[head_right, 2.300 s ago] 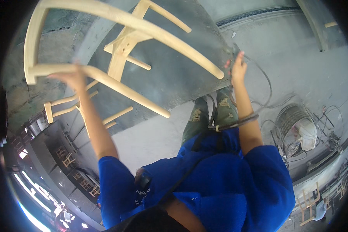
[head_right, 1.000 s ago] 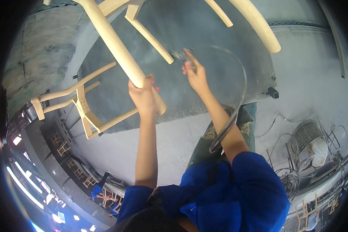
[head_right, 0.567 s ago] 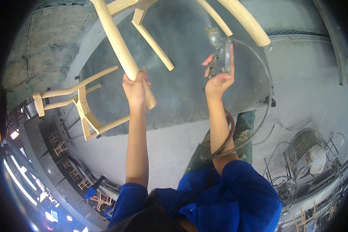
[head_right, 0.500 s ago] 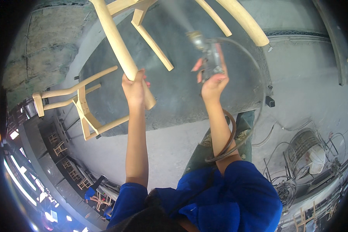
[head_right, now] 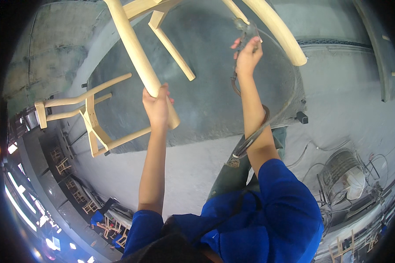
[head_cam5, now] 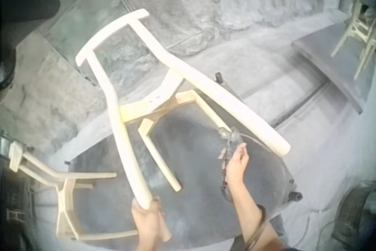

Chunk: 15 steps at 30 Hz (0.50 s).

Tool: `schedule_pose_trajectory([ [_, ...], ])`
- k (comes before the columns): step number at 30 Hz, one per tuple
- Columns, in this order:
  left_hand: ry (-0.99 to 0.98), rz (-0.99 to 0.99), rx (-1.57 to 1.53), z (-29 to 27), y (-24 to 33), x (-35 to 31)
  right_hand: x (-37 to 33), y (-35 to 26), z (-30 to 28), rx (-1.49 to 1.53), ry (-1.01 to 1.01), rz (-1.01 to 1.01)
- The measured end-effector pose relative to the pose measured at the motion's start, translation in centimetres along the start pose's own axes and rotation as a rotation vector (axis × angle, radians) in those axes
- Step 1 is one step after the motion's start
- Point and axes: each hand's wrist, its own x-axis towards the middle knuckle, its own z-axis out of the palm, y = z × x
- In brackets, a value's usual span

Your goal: The person uses a handheld spray gun to apply a light-colored finish to multiple wooden chair frames. They lift and rotate each chair to coat all sides, then place it back on the floor before moving to the next one.

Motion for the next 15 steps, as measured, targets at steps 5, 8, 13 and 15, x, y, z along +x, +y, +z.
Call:
schedule_pose_trajectory([
  [5, 0.004, 0.024, -0.029, 0.0, 0.1, -2.7, -6.5, -6.3, -2.2, -0.143, -0.099, -0.017],
  [8, 0.017, 0.036, -0.046, -0.4, -0.7, -4.8, -12.7, -12.5, -2.6, -0.156, -0.433, 0.121],
  [13, 0.062, 0.081, -0.005, -0.7, -4.2, -7.6, -17.7, -20.5, -1.3, -0.279, -0.742, -0.220],
  [15, 0.073, 0.143, -0.042, -0.7, -5.5, -8.7, -17.6, -22.5, -1.1, -0.321, -0.698, -0.307],
])
